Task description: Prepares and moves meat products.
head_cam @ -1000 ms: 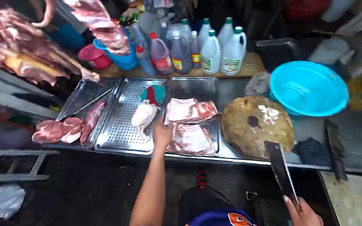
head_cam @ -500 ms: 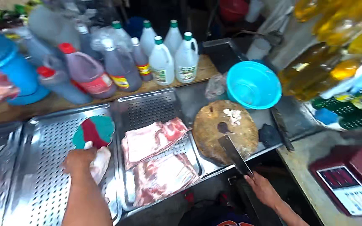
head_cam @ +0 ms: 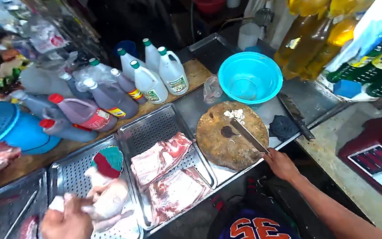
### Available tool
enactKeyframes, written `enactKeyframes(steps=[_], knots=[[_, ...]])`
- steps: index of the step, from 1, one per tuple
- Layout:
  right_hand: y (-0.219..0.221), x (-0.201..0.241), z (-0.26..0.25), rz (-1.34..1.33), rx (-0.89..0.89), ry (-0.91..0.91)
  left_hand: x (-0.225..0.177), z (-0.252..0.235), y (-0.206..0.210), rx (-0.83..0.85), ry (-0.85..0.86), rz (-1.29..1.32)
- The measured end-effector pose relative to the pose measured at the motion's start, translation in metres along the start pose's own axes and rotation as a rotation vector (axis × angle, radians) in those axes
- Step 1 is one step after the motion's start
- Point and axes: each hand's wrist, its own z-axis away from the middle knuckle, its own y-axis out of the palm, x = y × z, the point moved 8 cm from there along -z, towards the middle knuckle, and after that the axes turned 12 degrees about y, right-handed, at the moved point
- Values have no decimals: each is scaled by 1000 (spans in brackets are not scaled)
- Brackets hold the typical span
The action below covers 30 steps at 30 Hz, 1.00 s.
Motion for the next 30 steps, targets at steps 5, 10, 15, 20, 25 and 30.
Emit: enactKeyframes(steps=[5,10,15,20,25,30], knots=[[-15,-10,-17,7,-76,-125,-125,7,92,117,216,358],[-23,-37,-50,58,-32,-137,-195,38,237,271,367,297],[-22,-62,-71,-45,69,-167,-165,136,367,464,247,117],[-24,-64,-77,-55,124,-191,-170,241,398,517,547,-21],[-20,-68,-83,-58,123,-239,-194,270,393,853,494,-185],[-21,-66,-81,-53,106,-232,-198,278,444,1289,246,-532]])
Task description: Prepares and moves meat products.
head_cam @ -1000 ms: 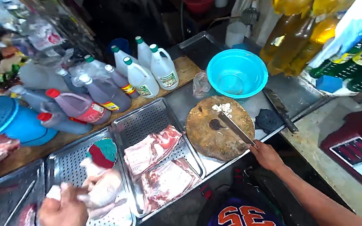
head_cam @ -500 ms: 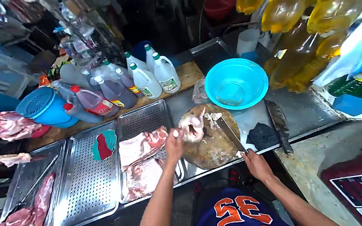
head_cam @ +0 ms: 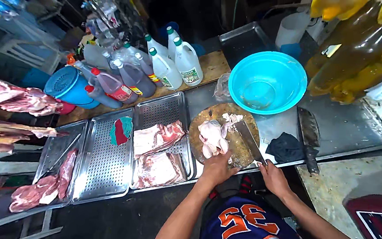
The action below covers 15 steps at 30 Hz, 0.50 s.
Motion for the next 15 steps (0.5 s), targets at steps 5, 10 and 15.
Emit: enactKeyframes(steps=[5,10,15], knots=[[0,0,0,-31,-30,0,15,-2,25,51,-100,-57],[0,2,4,-80,-23,12,25,28,30,52,-12,24],[2,0,3,-70,-7,33,25,39,8,143,48,102]])
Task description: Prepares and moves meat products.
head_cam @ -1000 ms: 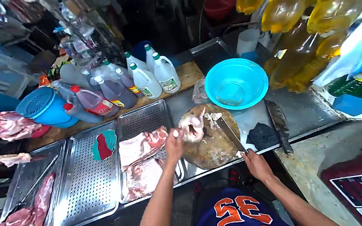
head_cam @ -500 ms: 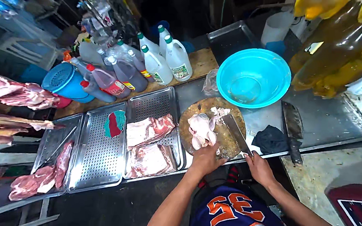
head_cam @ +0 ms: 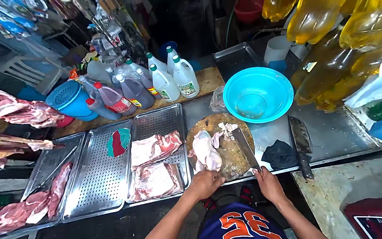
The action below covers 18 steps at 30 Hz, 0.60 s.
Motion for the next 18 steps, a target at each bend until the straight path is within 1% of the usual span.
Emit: enactKeyframes(steps=[2,3,5,6,7,8,10,12,15,18], knots=[[0,1,0,12,12,0,-6,6,-13,53,40,70],[-1,2,-1,20,19,3,-10,8,-32,16,50,88],[-2,2,-2,25,24,10,-17,1,-92,-188,-1,44],[-1,1,-1,18,24,13,-16,-12,-121,-286,-45,-10],[0,0,0,8,22,17,-9,-33,-141,-353,-68,-63],[1,-2,0,-7,17,19,3,-59,-150,-367,-69,-105],[2,-3,-1,-33,18,25,38,-107,-146,-277,-43,-142],[1,-4,-3,-34,29,39,64,-129,-144,-242,8,-95],[7,-8,0,-67,40,66,76,-129,-150,-224,35,-13],[8,-8,1,-111,12,58,75,-129,-152,-244,87,-91]])
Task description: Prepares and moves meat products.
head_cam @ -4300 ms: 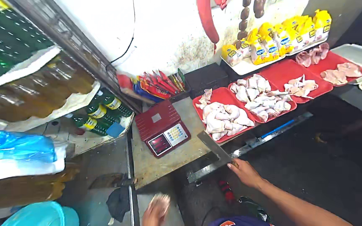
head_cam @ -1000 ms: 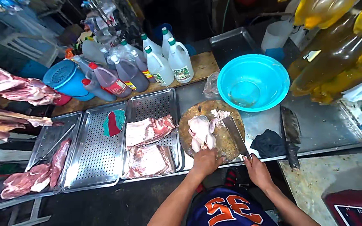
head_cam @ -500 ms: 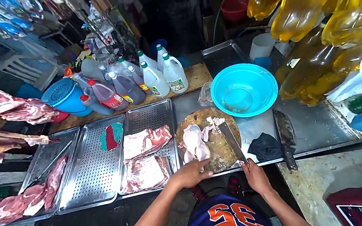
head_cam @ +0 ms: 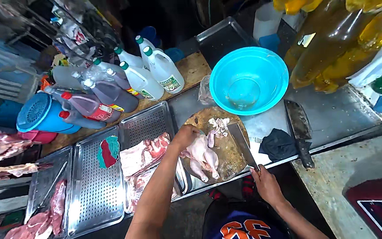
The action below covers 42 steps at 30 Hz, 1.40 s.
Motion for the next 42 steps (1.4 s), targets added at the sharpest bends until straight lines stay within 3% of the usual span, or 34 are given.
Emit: enactKeyframes(steps=[4,10,13,17,21,24,28,31,35,42], knots=[[-2,-1,-5,38,30,-4,1,-10,3,-18,87,-54],[-2,1,-3,22,10,34,17,-49,-12,39,73,65],[-1,3,4,-26,-48,86,17,-60,-12,182,123,104],[5,5,11,-47,-123,158,18,-35,1,387,160,185],[8,9,17,-11,-154,212,37,-25,8,235,260,189],[9,15,21,14,-178,239,40,-37,13,218,365,92],[12,17,24,6,-204,244,53,-49,8,141,306,141],[14,15,23,-23,-231,230,45,-49,10,303,227,252],[11,14,19,18,-219,204,39,-55,25,482,250,241],[10,12,20,-22,-195,242,47,-34,7,303,270,368]])
